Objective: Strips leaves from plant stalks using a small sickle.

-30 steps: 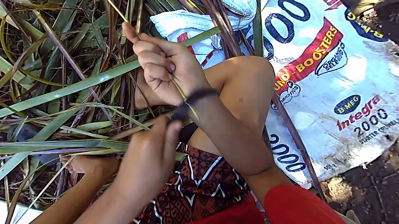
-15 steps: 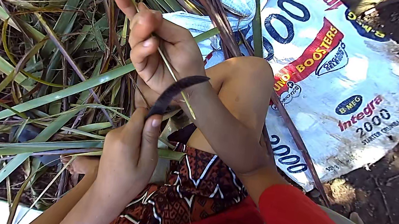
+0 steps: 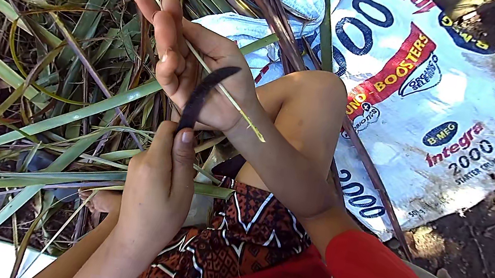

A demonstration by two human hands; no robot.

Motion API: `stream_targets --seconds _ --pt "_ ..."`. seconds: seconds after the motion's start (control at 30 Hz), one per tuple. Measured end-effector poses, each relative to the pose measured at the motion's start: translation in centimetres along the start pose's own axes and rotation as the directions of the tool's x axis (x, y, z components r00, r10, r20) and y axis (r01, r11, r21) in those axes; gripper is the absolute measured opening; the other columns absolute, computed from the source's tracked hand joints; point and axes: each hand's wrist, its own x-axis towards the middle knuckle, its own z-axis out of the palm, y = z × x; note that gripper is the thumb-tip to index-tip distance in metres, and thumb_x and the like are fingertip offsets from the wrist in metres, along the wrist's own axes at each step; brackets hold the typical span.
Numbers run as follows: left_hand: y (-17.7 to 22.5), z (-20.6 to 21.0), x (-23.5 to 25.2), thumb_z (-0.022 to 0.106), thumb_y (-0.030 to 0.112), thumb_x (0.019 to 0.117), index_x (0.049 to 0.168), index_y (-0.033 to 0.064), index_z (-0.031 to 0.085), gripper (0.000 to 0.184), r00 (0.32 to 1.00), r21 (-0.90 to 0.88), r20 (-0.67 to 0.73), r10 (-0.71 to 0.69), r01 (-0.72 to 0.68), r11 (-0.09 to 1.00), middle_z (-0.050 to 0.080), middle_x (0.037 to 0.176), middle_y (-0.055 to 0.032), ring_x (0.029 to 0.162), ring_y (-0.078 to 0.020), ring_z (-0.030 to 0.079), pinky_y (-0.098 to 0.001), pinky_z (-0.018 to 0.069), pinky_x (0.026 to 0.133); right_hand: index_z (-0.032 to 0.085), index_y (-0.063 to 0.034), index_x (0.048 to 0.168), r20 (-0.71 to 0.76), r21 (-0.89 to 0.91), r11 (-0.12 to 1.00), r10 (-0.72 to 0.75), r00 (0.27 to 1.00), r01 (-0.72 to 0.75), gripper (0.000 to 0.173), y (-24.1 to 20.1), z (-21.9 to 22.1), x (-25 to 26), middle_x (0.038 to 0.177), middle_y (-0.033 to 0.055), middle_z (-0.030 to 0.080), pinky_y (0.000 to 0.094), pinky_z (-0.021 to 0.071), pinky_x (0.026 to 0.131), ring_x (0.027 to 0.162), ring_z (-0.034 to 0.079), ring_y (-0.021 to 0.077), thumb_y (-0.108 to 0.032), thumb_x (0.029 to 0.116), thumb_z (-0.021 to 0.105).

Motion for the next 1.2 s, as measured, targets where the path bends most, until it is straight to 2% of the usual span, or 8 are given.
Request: stream_targets --seconds 0.13,0.23,0.4,0.57,0.8,0.93,1.07,1.2 --pt "0.0 -0.5 0.1 0.029 0.033 0.1123 0.100 0.0143 0.050 0.031 0.999 -0.141 -0.023 -0.034 0.031 0.989 0.049 0.062 0.0115 0.047 0.0020 0.048 -0.0154 0.0446 0.044 0.061 0.0055 0.116 0.062 0.054 0.998 0.022 0.998 -0.025 0.033 0.0 0.0 -0.1 0.101 0.0148 0.073 0.0224 0.0592 0.080 0.089 0.074 0.0162 -0.011 0.1070 0.034" --pt "0.0 -0.3 0.0 0.028 0.032 0.1126 0.099 0.0144 0.049 0.030 0.999 -0.160 -0.035 0.001 -0.006 0.987 0.047 0.062 0.0117 0.048 0.0021 0.047 -0.0152 0.0437 0.044 0.060 0.0058 0.116 0.082 0.011 1.000 0.002 0.997 -0.003 0.033 0.1 -0.1 -0.1 0.102 0.0156 0.072 0.0231 0.0595 0.081 0.089 0.074 0.0168 -0.009 0.1069 0.033" --pt "0.1 -0.1 -0.1 0.029 0.031 0.1124 0.099 0.0150 0.048 0.029 0.999 -0.184 -0.047 0.000 -0.009 0.983 0.047 0.063 0.0115 0.048 0.0017 0.048 -0.0158 0.0454 0.045 0.061 0.0078 0.120 0.160 0.070 0.996 0.042 0.986 -0.054 0.034 -0.1 -0.7 0.0 0.108 0.0173 0.073 0.0229 0.0577 0.087 0.096 0.074 0.0181 -0.007 0.1046 0.035" --pt "0.1 0.3 -0.3 0.030 0.030 0.1119 0.102 0.0132 0.049 0.027 0.999 -0.176 -0.039 0.012 -0.019 0.984 0.047 0.064 0.0107 0.049 0.0013 0.049 -0.0163 0.0461 0.046 0.059 0.0096 0.123 0.166 0.134 0.987 0.060 0.984 -0.083 0.033 -0.1 -0.9 -0.1 0.112 0.0194 0.072 0.0217 0.0577 0.087 0.098 0.074 0.0193 -0.005 0.1037 0.037" --pt "-0.1 1.2 -0.6 0.040 0.024 0.1090 0.107 0.0053 0.051 0.022 0.995 -0.090 0.003 0.100 -0.100 0.991 0.047 0.064 0.0070 0.050 0.0029 0.046 -0.0140 0.0437 0.049 0.062 0.0059 0.117 -0.001 -0.025 0.997 0.069 0.998 -0.069 0.029 -0.3 -0.7 -0.1 0.095 0.0163 0.073 0.0214 0.0610 0.073 0.076 0.074 0.0173 -0.006 0.1024 0.040" --pt "0.0 1.6 -0.8 0.043 0.022 0.1062 0.106 0.0040 0.053 0.021 0.992 0.012 0.005 0.123 -0.123 0.992 0.045 0.063 0.0064 0.051 0.0035 0.042 -0.0127 0.0379 0.049 0.063 0.0054 0.115 -0.005 -0.123 0.991 0.045 0.999 -0.045 0.032 -0.3 -0.7 -0.1 0.094 0.0157 0.073 0.0208 0.0607 0.070 0.073 0.074 0.0158 -0.007 0.1041 0.036" --pt "0.2 1.7 -0.9 0.040 0.027 0.1097 0.105 0.0034 0.053 0.028 0.986 0.208 0.013 0.166 -0.166 0.964 0.042 0.060 0.0042 0.050 -0.0020 0.041 -0.0175 0.0370 0.048 0.064 0.0079 0.114 -0.012 -0.070 0.994 0.079 0.997 -0.079 0.033 -0.2 -0.4 0.1 0.091 0.0169 0.073 0.0223 0.0611 0.072 0.074 0.075 0.0182 -0.006 0.1028 0.036" --pt "0.3 2.3 -1.1 0.037 0.030 0.1109 0.099 0.0030 0.054 0.034 0.980 0.341 0.021 0.198 -0.193 0.920 0.042 0.057 0.0018 0.047 -0.0075 0.044 -0.0224 0.0376 0.046 0.063 0.0080 0.115 -0.147 -0.037 0.999 0.034 0.989 -0.040 0.032 0.4 0.3 0.0 0.092 0.0168 0.073 0.0193 0.0595 0.065 0.070 0.073 0.0155 -0.007 0.1039 0.038"
